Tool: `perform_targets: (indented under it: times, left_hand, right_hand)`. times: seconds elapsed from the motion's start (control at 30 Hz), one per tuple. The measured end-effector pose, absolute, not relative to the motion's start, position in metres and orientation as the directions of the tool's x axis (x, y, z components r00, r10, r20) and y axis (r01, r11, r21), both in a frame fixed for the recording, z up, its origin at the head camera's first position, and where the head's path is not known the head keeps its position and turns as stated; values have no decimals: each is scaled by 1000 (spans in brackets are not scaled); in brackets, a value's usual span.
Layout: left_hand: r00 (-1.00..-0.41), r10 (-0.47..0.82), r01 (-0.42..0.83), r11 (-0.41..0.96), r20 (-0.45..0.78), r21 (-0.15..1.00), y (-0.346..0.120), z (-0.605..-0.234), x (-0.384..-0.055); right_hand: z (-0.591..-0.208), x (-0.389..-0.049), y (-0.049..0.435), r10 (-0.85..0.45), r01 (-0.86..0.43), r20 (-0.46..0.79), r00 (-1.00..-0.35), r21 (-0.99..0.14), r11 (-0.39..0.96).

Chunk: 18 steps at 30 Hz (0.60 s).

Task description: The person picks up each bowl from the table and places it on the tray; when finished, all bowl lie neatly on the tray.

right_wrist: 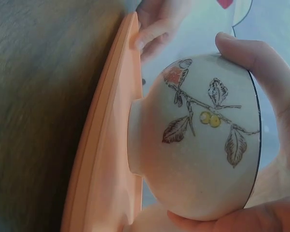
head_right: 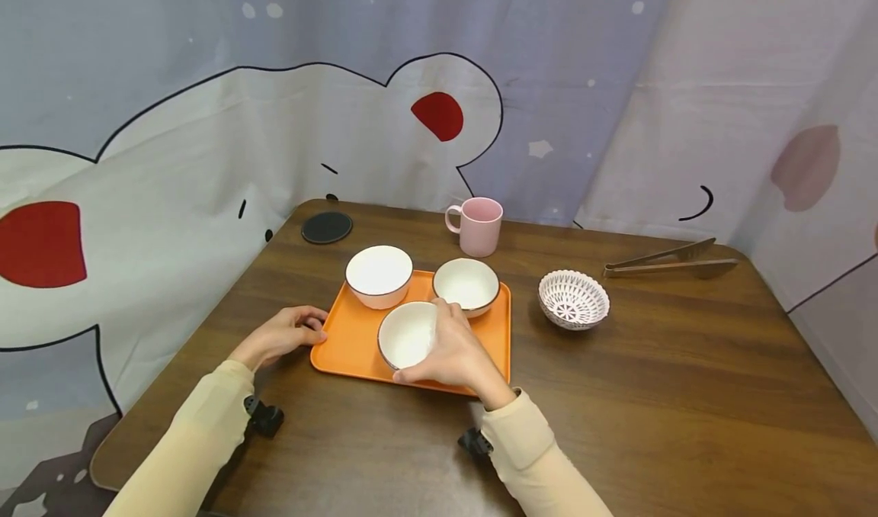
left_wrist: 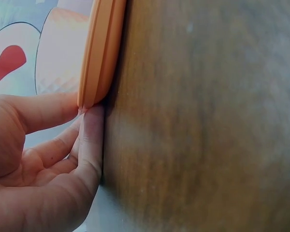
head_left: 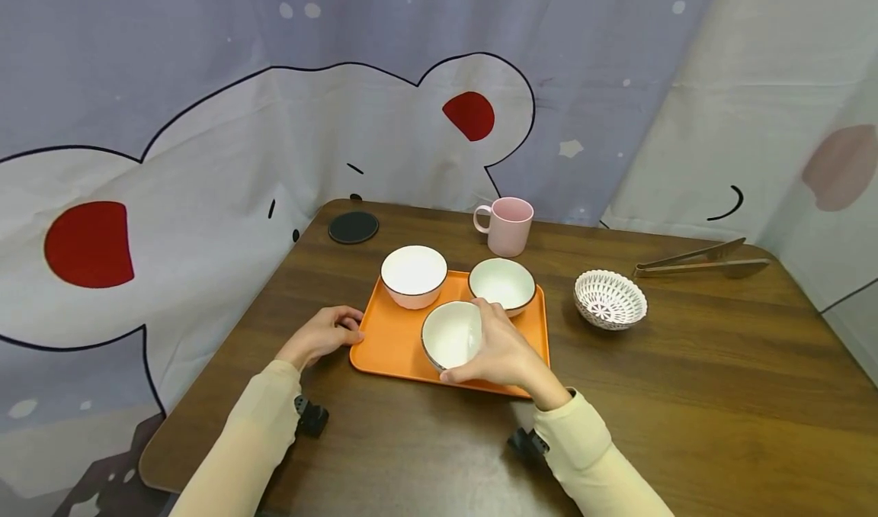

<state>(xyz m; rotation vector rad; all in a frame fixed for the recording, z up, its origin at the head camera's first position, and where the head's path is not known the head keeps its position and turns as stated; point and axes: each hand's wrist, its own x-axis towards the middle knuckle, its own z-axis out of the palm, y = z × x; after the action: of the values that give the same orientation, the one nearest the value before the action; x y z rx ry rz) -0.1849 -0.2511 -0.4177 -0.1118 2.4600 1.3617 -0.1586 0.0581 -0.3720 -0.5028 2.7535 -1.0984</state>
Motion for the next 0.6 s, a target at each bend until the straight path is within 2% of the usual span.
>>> perform_targets:
  times: [0.6]
  left_hand:
    - [-948,130,-195,479,-290,856,-251,-418,-184]
  right_hand:
    - [-377,-162,32,-392,-258,-16,-920,-729,634]
